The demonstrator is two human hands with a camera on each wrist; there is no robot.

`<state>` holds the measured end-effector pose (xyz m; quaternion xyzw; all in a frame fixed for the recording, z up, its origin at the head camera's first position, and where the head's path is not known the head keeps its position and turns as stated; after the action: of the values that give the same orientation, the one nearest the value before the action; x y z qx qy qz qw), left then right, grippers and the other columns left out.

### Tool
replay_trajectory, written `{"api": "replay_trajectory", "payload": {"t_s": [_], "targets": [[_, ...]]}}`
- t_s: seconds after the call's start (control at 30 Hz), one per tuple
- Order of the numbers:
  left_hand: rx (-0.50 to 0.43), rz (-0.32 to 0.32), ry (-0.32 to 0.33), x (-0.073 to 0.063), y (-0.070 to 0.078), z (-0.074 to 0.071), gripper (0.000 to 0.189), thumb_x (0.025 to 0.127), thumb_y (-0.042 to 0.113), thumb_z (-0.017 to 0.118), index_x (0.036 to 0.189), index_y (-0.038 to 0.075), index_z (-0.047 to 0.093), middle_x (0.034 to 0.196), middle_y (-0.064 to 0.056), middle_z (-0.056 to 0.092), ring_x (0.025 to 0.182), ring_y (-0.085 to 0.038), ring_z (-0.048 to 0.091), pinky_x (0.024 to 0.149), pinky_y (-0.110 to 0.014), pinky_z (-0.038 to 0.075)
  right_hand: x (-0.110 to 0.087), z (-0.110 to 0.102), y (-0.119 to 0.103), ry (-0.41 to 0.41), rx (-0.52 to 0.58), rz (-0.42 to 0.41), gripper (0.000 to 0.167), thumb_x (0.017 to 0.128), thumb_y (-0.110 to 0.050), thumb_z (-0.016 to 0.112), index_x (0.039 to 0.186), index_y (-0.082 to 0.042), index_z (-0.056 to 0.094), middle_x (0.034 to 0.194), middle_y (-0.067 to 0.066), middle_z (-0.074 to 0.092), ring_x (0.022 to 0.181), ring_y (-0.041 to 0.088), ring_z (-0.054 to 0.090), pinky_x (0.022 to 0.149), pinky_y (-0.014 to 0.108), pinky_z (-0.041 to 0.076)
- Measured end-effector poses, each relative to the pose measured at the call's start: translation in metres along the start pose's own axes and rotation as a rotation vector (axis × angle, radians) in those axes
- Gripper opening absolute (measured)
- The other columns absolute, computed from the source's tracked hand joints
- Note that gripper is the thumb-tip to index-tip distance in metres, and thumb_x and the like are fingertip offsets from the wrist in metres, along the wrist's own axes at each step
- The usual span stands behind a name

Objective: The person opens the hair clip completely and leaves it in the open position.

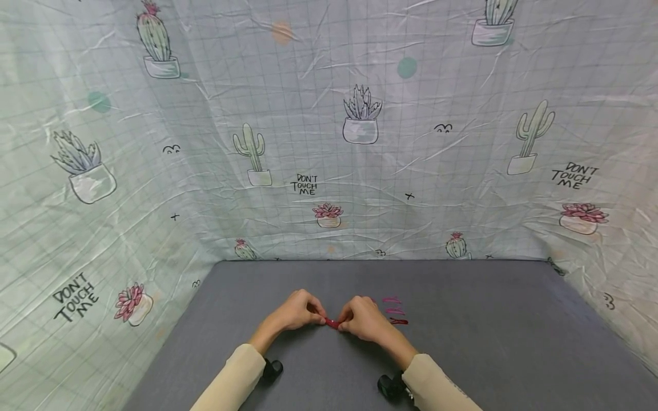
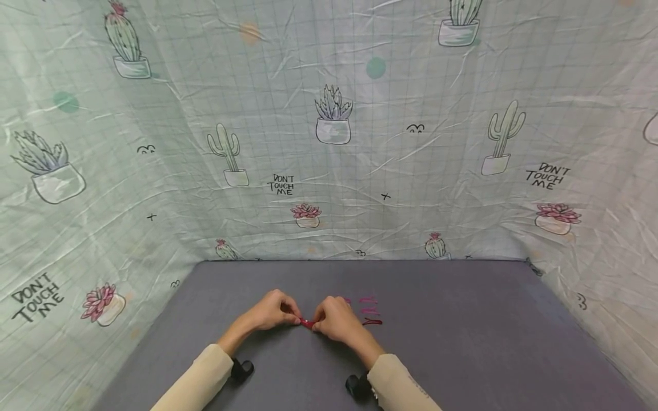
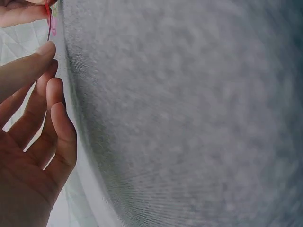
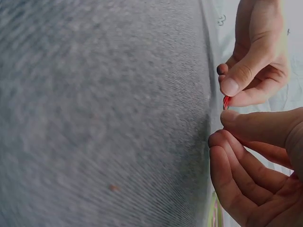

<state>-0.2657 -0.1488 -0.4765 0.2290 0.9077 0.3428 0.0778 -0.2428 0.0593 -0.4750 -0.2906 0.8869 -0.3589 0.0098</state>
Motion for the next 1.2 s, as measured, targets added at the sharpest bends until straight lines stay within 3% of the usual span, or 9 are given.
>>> {"api": "replay_trajectory", "payload": {"t_s": [0.27,0.63,0.83,1.0,1.2], "targets": [[-0.051,0.019,0.041,0.002,0.008,0.001,0.004,0.086,0.016,0.084,0.084,0.012,0.082,0.08,0.002,0.077,0.064,-0.003,0.057,0.055,-0.021,0.046,-0.005,-0.013,0.001,0.018,0.027,0.02,0.003,0.083,-0.006,0.084,0.086,-0.006,0.083,0.077,0.002,0.077,0.06,0.005,0.061,0.052,0.024,0.048],[-0.069,0.092,0.124,0.003,0.03,0.002,0.006,0.089,0.017,0.082,0.091,0.011,0.083,0.087,0.002,0.078,0.073,-0.003,0.065,0.064,-0.022,0.053,-0.017,-0.04,0.002,0.073,0.065,-0.016,0.006,0.087,-0.003,0.08,0.09,-0.007,0.083,0.084,0.005,0.079,0.069,0.01,0.068,0.059,0.023,0.053],[-0.095,0.15,0.173,0.004,0.046,0.007,0.005,0.09,0.016,0.08,0.09,0.012,0.083,0.087,0.002,0.078,0.073,-0.003,0.066,0.068,-0.022,0.056,-0.027,-0.056,0.006,0.096,0.116,0.005,0.009,0.091,-0.005,0.076,0.095,-0.007,0.083,0.094,0.007,0.079,0.074,0.009,0.07,0.063,0.022,0.055],[-0.119,0.153,0.197,0.005,0.058,0.013,0.004,0.09,0.017,0.08,0.089,0.014,0.083,0.086,0.002,0.076,0.072,-0.003,0.064,0.067,-0.022,0.055,-0.036,-0.065,0.009,0.137,0.165,0.023,0.015,0.092,-0.006,0.075,0.105,-0.002,0.081,0.093,0.008,0.079,0.072,0.006,0.069,0.062,0.022,0.055],[-0.138,0.166,0.204,0.008,0.071,0.021,0.007,0.091,0.02,0.08,0.09,0.013,0.082,0.086,0.002,0.075,0.071,-0.003,0.063,0.066,-0.022,0.055,-0.048,-0.072,0.013,0.164,0.156,0.033,0.017,0.09,-0.006,0.077,0.106,0.0,0.08,0.091,0.007,0.078,0.072,0.008,0.069,0.062,0.022,0.055]]}}
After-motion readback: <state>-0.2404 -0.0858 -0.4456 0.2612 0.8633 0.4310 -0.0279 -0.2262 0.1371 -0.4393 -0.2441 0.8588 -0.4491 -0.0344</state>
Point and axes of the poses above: each hand's wrist, its own x-axis towards the middle knuckle, its own z-axis out of the palm, y = z × x, the point moved 2 cm from there along x, towards the middle knuckle
